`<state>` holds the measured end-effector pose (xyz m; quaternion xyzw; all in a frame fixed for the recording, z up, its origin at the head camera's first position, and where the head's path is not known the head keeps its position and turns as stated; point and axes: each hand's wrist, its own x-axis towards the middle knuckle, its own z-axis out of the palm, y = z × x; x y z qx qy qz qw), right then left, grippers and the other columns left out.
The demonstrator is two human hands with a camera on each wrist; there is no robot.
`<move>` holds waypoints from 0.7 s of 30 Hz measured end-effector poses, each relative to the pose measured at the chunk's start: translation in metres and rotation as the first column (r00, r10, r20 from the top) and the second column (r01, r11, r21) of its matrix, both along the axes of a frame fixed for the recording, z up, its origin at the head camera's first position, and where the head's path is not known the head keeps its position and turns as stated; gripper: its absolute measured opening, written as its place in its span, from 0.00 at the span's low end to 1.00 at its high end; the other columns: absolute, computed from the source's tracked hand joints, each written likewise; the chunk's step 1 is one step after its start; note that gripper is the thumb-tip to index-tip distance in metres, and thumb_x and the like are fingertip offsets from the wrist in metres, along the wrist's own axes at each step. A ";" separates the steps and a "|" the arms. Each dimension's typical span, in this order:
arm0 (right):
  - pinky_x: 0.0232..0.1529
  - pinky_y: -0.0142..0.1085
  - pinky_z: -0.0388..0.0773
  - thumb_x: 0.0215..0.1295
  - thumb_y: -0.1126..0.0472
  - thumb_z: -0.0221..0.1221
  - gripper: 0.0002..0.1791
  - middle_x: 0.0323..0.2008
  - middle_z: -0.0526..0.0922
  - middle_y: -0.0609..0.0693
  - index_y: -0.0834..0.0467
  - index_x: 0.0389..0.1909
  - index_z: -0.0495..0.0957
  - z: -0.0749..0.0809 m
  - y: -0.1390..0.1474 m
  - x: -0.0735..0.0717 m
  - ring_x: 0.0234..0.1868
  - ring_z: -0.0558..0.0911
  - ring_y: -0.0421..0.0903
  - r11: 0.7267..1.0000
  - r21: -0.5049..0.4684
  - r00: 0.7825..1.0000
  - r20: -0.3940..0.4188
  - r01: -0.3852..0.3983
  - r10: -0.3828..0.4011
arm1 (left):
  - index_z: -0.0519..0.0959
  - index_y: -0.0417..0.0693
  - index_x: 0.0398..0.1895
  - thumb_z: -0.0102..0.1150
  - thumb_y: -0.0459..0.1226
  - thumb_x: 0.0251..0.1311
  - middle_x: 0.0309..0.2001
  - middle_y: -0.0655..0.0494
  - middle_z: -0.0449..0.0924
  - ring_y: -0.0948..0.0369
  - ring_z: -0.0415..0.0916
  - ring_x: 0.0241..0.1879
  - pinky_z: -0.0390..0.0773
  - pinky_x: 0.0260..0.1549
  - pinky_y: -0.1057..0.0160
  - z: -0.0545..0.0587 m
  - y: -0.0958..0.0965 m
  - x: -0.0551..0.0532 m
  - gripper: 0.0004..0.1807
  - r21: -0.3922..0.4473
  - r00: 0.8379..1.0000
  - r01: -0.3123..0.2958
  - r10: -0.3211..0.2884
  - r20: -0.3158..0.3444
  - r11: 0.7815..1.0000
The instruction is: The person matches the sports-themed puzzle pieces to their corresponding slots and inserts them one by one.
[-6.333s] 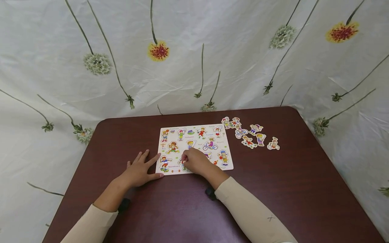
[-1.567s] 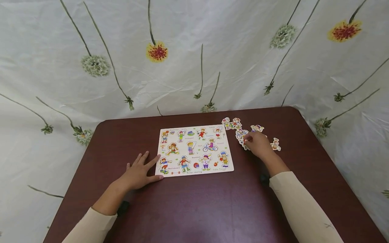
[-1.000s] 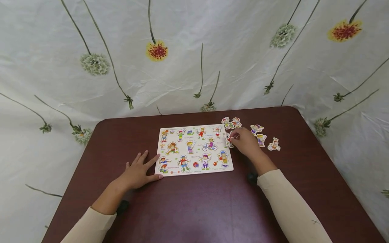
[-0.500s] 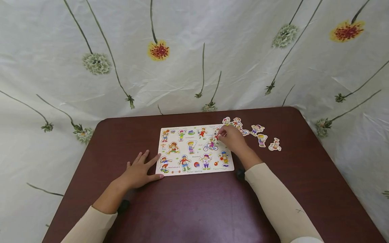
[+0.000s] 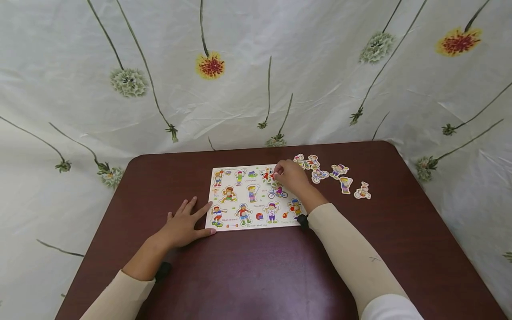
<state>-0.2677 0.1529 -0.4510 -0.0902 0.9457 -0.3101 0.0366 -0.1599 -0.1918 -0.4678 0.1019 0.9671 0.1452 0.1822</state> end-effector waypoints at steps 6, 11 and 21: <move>0.42 0.42 0.76 0.70 0.59 0.62 0.05 0.42 0.81 0.55 0.57 0.40 0.81 0.000 -0.011 -0.005 0.41 0.80 0.51 0.999 0.050 1.000 -0.016 -0.010 0.011 | 0.53 0.67 0.81 0.59 0.67 0.60 0.82 0.38 0.40 0.35 0.35 0.81 0.41 0.66 0.19 -0.002 0.000 0.000 0.49 -0.005 1.000 0.004 -0.004 0.002 1.000; 0.40 0.41 0.76 0.71 0.60 0.61 0.04 0.41 0.79 0.54 0.57 0.40 0.80 -0.001 -0.018 -0.009 0.40 0.79 0.50 0.998 0.063 1.000 -0.005 -0.015 0.016 | 0.53 0.67 0.81 0.60 0.66 0.60 0.82 0.38 0.40 0.35 0.35 0.81 0.41 0.66 0.19 -0.003 0.000 -0.001 0.49 -0.002 1.000 0.004 -0.004 0.000 1.000; 0.40 0.40 0.74 0.71 0.60 0.61 0.04 0.40 0.78 0.54 0.57 0.39 0.80 -0.007 -0.027 -0.018 0.38 0.77 0.49 0.994 0.104 1.000 -0.008 -0.012 0.013 | 0.54 0.66 0.81 0.60 0.66 0.60 0.82 0.37 0.40 0.35 0.35 0.80 0.42 0.66 0.19 0.000 0.000 0.000 0.49 -0.004 1.000 0.004 -0.004 0.001 1.000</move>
